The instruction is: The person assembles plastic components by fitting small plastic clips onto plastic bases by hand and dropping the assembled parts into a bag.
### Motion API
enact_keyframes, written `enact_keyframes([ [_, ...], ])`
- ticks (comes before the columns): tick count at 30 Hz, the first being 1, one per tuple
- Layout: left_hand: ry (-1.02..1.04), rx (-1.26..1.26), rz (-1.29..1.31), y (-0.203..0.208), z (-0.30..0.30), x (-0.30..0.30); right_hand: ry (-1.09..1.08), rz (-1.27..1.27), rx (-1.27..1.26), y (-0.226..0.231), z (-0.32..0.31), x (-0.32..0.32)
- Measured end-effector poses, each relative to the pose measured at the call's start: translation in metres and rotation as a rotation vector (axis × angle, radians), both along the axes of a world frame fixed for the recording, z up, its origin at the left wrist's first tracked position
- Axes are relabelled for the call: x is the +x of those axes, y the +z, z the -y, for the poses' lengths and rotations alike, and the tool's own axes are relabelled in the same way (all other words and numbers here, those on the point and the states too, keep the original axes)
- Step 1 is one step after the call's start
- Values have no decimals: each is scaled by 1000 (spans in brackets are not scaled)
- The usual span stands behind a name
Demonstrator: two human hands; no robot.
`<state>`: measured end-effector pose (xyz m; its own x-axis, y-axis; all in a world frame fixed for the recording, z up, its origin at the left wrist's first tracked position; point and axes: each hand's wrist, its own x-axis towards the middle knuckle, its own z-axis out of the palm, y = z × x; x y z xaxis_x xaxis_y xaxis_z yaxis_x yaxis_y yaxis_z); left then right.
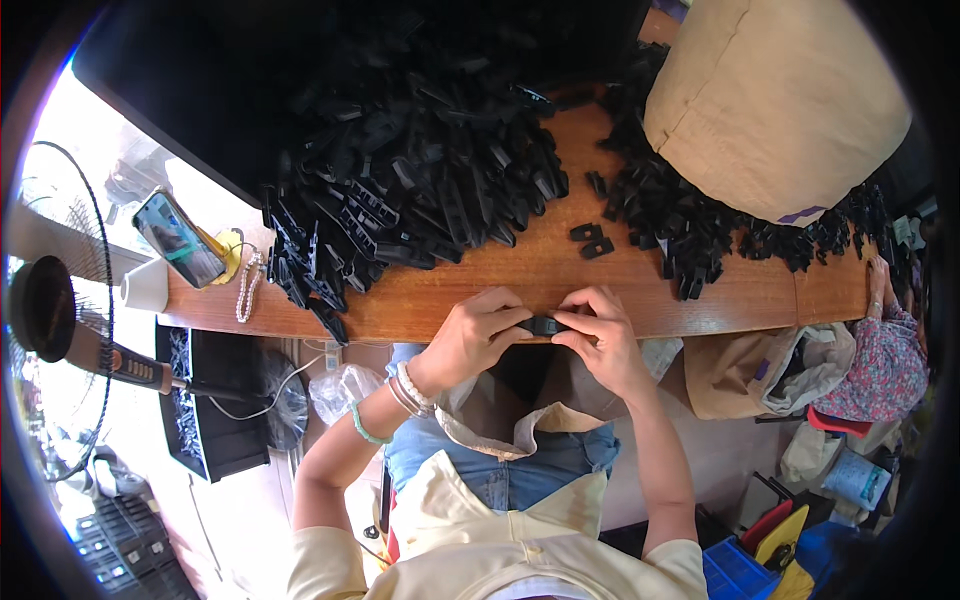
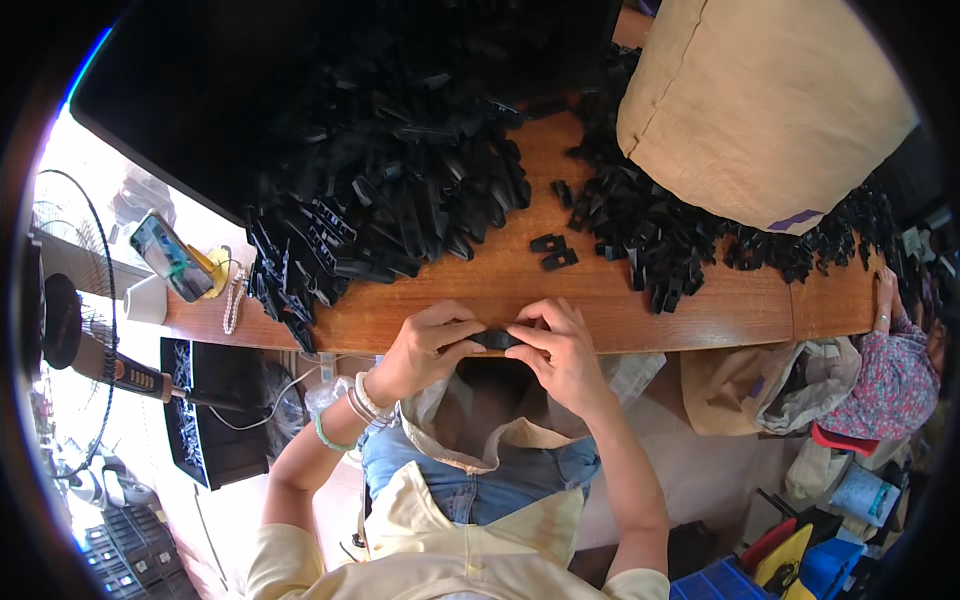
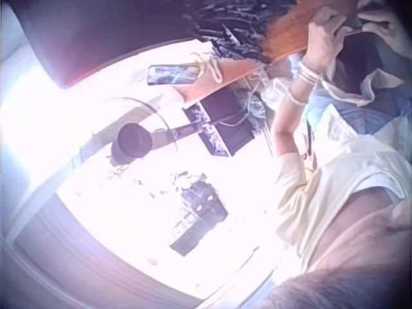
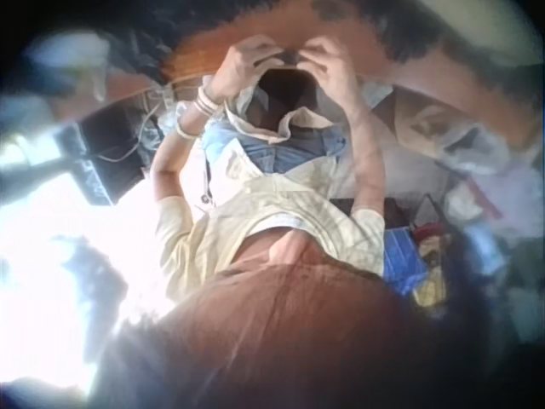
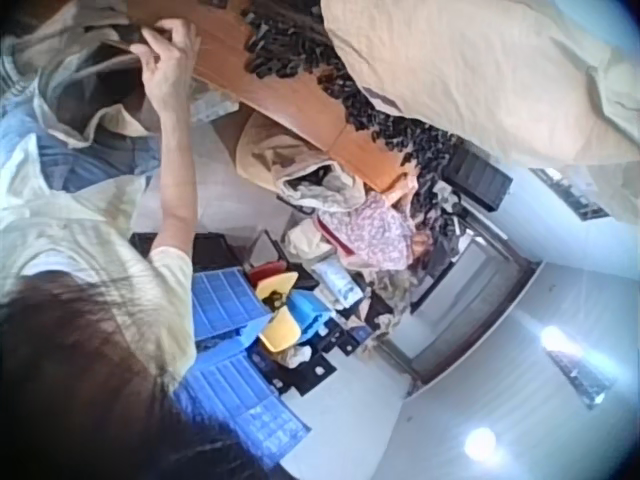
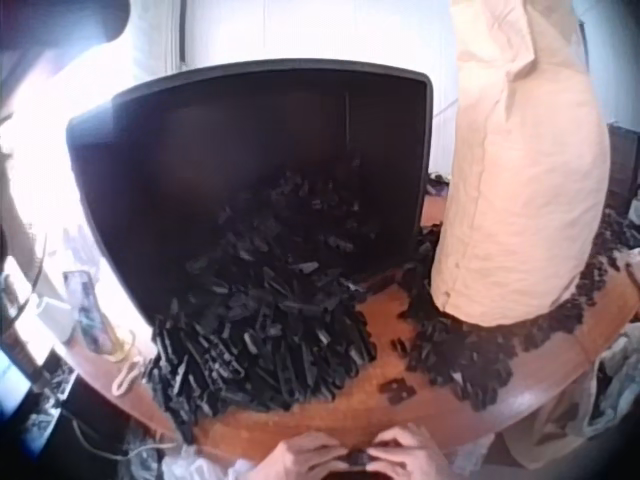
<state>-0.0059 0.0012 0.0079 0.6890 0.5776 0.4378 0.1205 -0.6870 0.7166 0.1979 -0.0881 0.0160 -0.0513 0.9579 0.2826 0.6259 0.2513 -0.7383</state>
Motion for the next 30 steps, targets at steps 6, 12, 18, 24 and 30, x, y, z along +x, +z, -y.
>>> enact_keyframes([
  [6, 212, 306, -68, 28, -46, -1, -190, -108, 61, 7, -7, 15],
  [12, 10, 912, -436, 45, -97, 15, -367, 393, 100, -3, -35, 33],
  [18, -49, 912, -185, 17, -8, 3, -276, -43, 33, -3, -23, 19],
  [24, 85, 638, -243, -3, 1, -18, -283, -521, 30, -12, -4, 6],
  [30, 371, 262, -273, 10, 5, 4, -386, 104, 62, -11, 6, 12],
])
